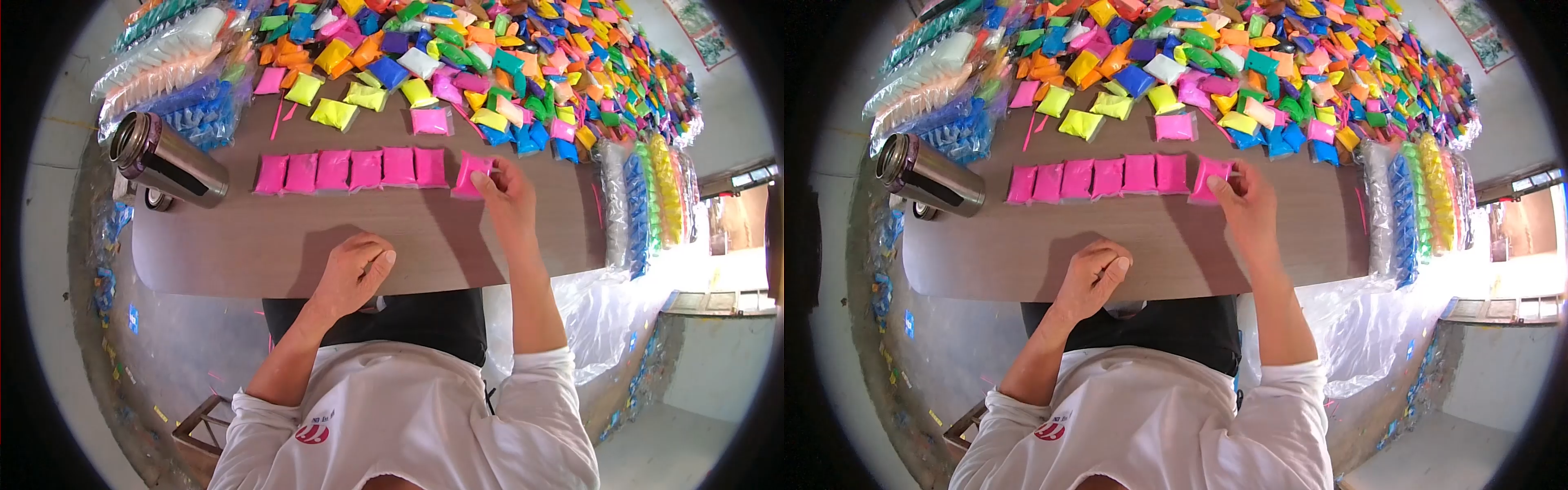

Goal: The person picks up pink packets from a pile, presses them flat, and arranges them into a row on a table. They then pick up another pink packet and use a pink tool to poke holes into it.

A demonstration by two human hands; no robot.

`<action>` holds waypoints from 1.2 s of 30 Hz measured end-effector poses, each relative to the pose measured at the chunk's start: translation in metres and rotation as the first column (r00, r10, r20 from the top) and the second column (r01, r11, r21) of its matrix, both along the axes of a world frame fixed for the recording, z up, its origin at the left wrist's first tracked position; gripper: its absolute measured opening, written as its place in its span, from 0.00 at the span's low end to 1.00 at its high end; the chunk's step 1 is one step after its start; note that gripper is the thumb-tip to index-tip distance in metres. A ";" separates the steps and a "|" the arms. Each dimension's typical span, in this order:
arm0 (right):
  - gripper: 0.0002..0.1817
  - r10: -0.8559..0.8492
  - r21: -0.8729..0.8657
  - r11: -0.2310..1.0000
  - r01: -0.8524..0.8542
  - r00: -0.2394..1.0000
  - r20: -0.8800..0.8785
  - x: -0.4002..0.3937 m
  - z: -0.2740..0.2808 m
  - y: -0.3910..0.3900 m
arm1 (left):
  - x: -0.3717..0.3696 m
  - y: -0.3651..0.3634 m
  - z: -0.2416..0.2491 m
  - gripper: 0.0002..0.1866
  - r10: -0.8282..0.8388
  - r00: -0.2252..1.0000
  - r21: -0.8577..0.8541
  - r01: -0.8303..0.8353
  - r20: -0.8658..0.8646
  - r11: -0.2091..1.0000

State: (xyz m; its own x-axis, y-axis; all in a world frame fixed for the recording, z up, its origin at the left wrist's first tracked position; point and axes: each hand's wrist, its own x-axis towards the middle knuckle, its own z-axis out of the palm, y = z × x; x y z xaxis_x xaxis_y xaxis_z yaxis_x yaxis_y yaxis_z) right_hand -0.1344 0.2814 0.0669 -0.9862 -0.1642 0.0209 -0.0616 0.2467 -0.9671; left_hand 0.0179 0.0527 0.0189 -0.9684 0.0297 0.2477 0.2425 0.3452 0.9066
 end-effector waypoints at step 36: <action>0.16 0.115 0.435 0.824 0.362 0.645 -0.756 -0.158 -0.005 -0.026 | 0.002 0.003 0.005 0.10 0.075 0.997 0.016 -0.075 0.023 0.997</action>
